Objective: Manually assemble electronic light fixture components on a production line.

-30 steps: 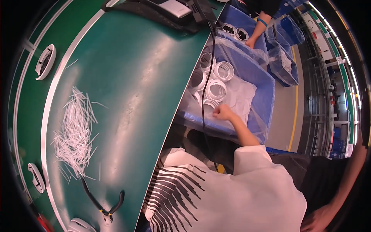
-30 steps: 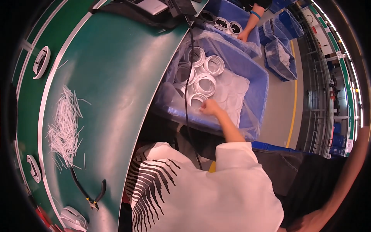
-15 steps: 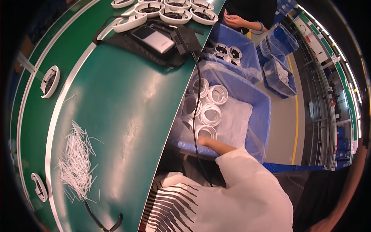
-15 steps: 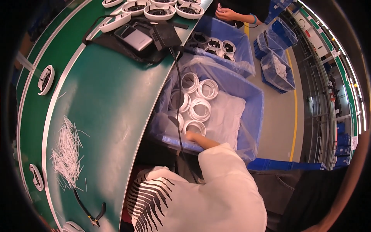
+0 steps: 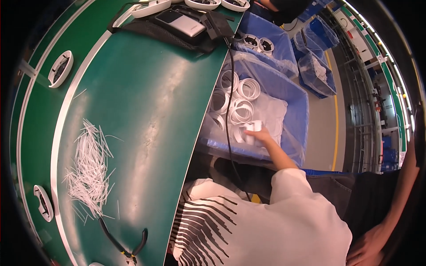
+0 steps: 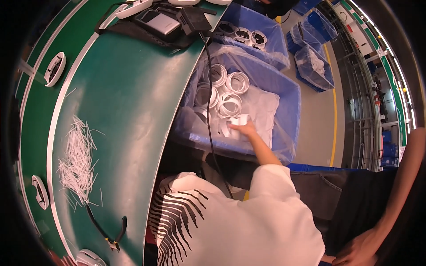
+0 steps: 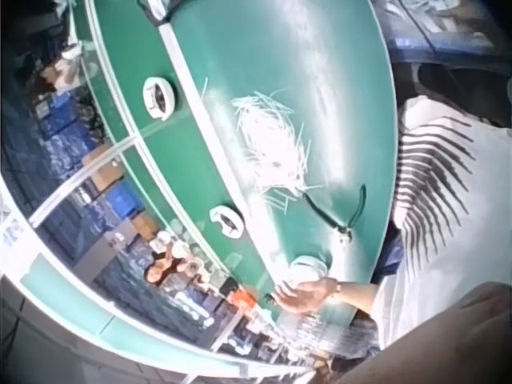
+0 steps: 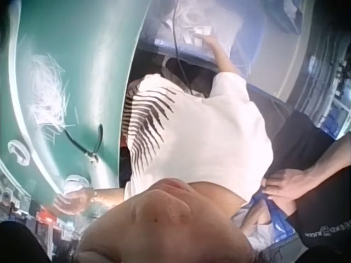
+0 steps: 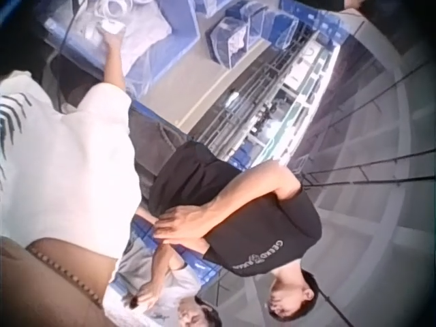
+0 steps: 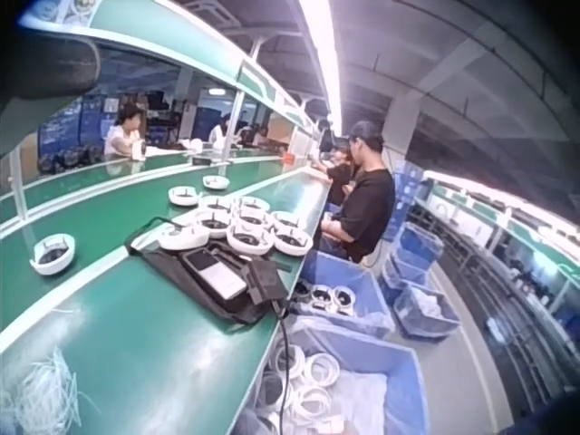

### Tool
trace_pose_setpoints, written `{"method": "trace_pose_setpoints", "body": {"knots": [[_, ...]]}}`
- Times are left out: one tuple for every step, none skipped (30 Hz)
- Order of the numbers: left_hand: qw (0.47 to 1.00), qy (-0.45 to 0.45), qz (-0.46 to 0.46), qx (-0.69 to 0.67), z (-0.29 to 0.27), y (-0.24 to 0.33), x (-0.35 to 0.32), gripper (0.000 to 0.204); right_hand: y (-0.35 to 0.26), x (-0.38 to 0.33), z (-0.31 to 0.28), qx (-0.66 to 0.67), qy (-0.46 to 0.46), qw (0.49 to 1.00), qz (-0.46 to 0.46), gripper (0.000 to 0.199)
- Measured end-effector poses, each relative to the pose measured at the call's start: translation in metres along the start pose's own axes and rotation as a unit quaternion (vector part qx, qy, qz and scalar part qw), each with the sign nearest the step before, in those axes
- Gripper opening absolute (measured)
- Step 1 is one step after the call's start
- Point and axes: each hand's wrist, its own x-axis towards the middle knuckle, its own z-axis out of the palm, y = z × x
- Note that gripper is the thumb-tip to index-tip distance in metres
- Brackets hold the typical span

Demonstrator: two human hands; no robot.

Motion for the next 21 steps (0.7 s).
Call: {"method": "trace_pose_setpoints", "body": {"knots": [[0.994,0.017,-0.048,-0.096,0.0,-0.007,-0.004,0.041,-0.016,-0.014,-0.008,0.031,0.017,0.999,0.005,0.057],[0.976,0.053,-0.092,-0.191,-0.015,-0.012,-0.006,0.041,-0.038,-0.034,-0.022,0.069,0.036,0.997,-0.007,0.053],[0.991,0.017,-0.063,-0.118,-0.018,-0.018,-0.011,0.041,-0.048,-0.045,-0.038,-0.008,0.102,0.994,-0.048,0.062],[0.999,-0.018,-0.032,-0.035,-0.02,-0.022,-0.017,0.041,-0.064,-0.054,-0.042,-0.08,0.159,0.98,-0.091,0.07],[0.997,0.008,-0.048,-0.057,-0.017,-0.028,-0.029,0.042,-0.083,-0.07,-0.048,-0.143,0.248,0.945,-0.158,0.072],[0.995,0.012,-0.064,-0.074,-0.014,-0.033,-0.039,0.044,-0.107,-0.085,-0.055,-0.112,0.27,0.915,-0.276,0.071],[0.993,0.013,-0.077,-0.085,-0.013,-0.034,-0.047,0.046,-0.135,-0.098,-0.049,-0.084,0.35,0.876,-0.321,0.068],[0.993,0.013,-0.09,-0.073,-0.012,-0.037,-0.053,0.045,-0.153,-0.103,-0.055,-0.022,0.333,0.843,-0.423,0.065],[0.992,0.004,-0.094,-0.081,-0.012,-0.04,-0.058,0.046,-0.184,-0.118,-0.047,0.107,0.282,0.832,-0.466,0.058],[0.991,-0.004,-0.099,-0.088,-0.013,-0.044,-0.062,0.047,-0.22,-0.138,-0.034,0.214,0.236,0.819,-0.478,0.052],[0.989,-0.01,-0.118,-0.085,-0.013,-0.043,-0.061,0.049,-0.245,-0.146,-0.025,0.25,0.201,0.818,-0.477,0.045],[0.988,-0.001,-0.129,-0.08,-0.013,-0.042,-0.064,0.048,-0.273,-0.157,-0.011,0.349,0.055,0.792,-0.498,0.043],[0.987,0.008,-0.141,-0.074,-0.014,-0.042,-0.066,0.047,-0.301,-0.164,0.011,0.435,-0.097,0.741,-0.502,0.042],[0.988,0.01,-0.13,-0.081,-0.016,-0.042,-0.064,0.045,-0.326,-0.161,0.037,0.514,-0.219,0.693,-0.456,0.043],[0.978,0.019,-0.171,-0.12,-0.019,-0.046,-0.075,0.042,-0.35,-0.149,0.061,0.559,-0.377,0.619,-0.402,0.045],[0.963,0.028,-0.209,-0.165,-0.019,-0.051,-0.086,0.04,-0.374,-0.146,0.088,0.566,-0.425,0.618,-0.342,0.044],[0.96,0.026,-0.229,-0.159,-0.022,-0.053,-0.09,0.042,-0.393,-0.129,0.126,0.567,-0.496,0.603,-0.263,0.044],[0.959,0.038,-0.231,-0.158,-0.019,-0.054,-0.093,0.042,-0.408,-0.114,0.152,0.559,-0.486,0.631,-0.231,0.048],[0.958,0.051,-0.224,-0.171,-0.014,-0.055,-0.095,0.042,-0.425,-0.099,0.17,0.556,-0.493,0.64,-0.194,0.049],[0.958,0.06,-0.218,-0.174,-0.014,-0.056,-0.097,0.042,-0.433,-0.092,0.195,0.586,-0.457,0.651,-0.157,0.053],[0.957,0.05,-0.219,-0.181,-0.013,-0.057,-0.097,0.042,-0.438,-0.076,0.205,0.597,-0.434,0.656,-0.157,0.056]]}}
